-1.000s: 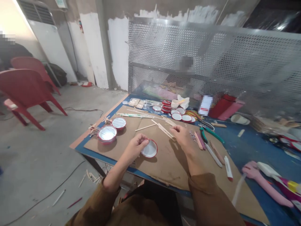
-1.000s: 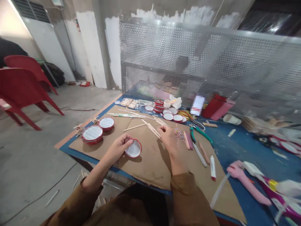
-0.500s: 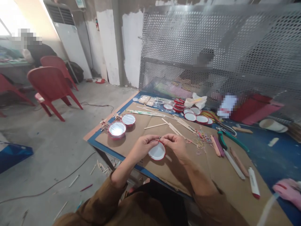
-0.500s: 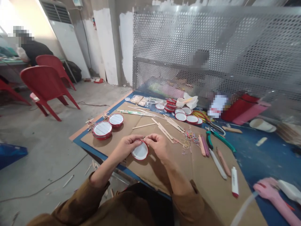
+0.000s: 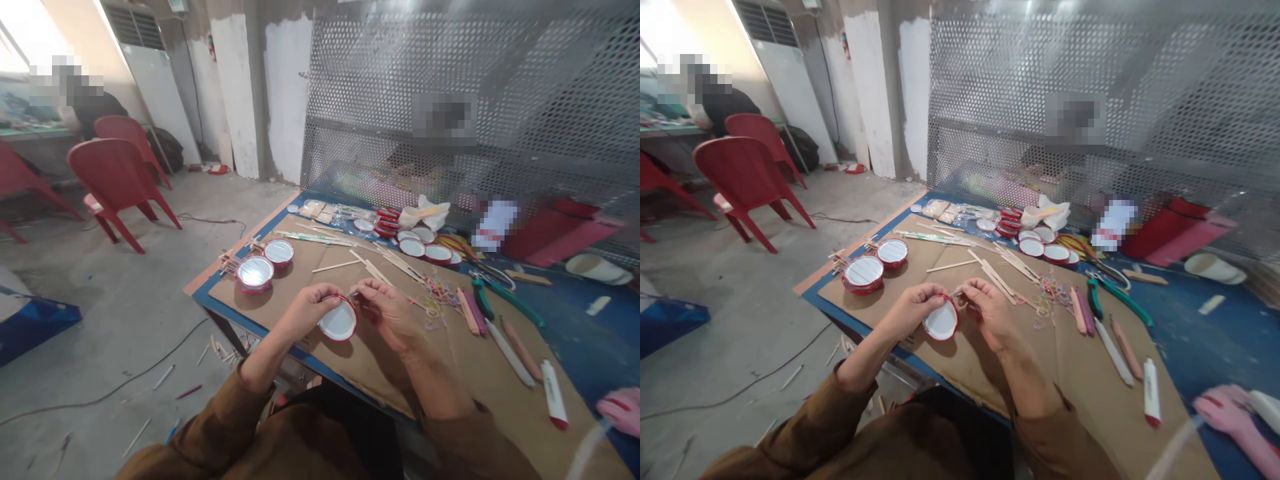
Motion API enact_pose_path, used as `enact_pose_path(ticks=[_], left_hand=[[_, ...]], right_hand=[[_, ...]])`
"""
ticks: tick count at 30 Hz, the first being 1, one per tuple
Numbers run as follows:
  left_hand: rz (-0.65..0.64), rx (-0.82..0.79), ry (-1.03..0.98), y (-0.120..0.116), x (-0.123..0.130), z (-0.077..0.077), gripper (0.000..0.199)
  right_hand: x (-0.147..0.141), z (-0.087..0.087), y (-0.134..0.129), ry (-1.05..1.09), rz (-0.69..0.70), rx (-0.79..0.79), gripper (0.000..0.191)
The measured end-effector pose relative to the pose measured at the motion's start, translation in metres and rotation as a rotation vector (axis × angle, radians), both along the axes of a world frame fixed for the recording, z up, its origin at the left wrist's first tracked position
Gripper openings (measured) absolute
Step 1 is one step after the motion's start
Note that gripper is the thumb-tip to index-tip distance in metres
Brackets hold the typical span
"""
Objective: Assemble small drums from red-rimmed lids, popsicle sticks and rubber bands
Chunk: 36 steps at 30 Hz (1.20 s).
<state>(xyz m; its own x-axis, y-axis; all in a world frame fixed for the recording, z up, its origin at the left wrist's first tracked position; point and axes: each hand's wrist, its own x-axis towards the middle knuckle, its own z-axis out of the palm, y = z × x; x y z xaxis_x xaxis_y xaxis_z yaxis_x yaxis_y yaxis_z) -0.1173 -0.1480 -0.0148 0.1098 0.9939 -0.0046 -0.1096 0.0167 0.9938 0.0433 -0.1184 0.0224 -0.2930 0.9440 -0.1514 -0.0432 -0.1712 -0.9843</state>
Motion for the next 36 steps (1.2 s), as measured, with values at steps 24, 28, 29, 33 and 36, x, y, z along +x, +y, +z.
enact_pose_path(ticks=[24, 28, 29, 33, 36], left_hand=[[0.429, 0.044, 0.047, -0.005, 0.009, -0.005, 0.013], [0.441, 0.067, 0.113, -0.008, 0.01, 0.001, 0.012], [0.452, 0.075, 0.132, -0.009, 0.01, 0.002, 0.011], [0.465, 0.086, 0.189, -0.011, 0.011, 0.006, 0.009], [0.458, 0.081, 0.173, -0.011, 0.011, 0.007, 0.008]], right_hand=[[0.014, -0.016, -0.012, -0.571, 0.31, 0.343, 0.019], [0.013, -0.007, -0.015, -0.479, 0.275, 0.243, 0.025], [0.012, -0.005, -0.017, -0.429, 0.291, 0.216, 0.027], [0.011, 0.003, -0.017, -0.426, 0.443, 0.183, 0.025], [0.018, 0.009, -0.01, -0.572, 0.378, 0.201, 0.022]])
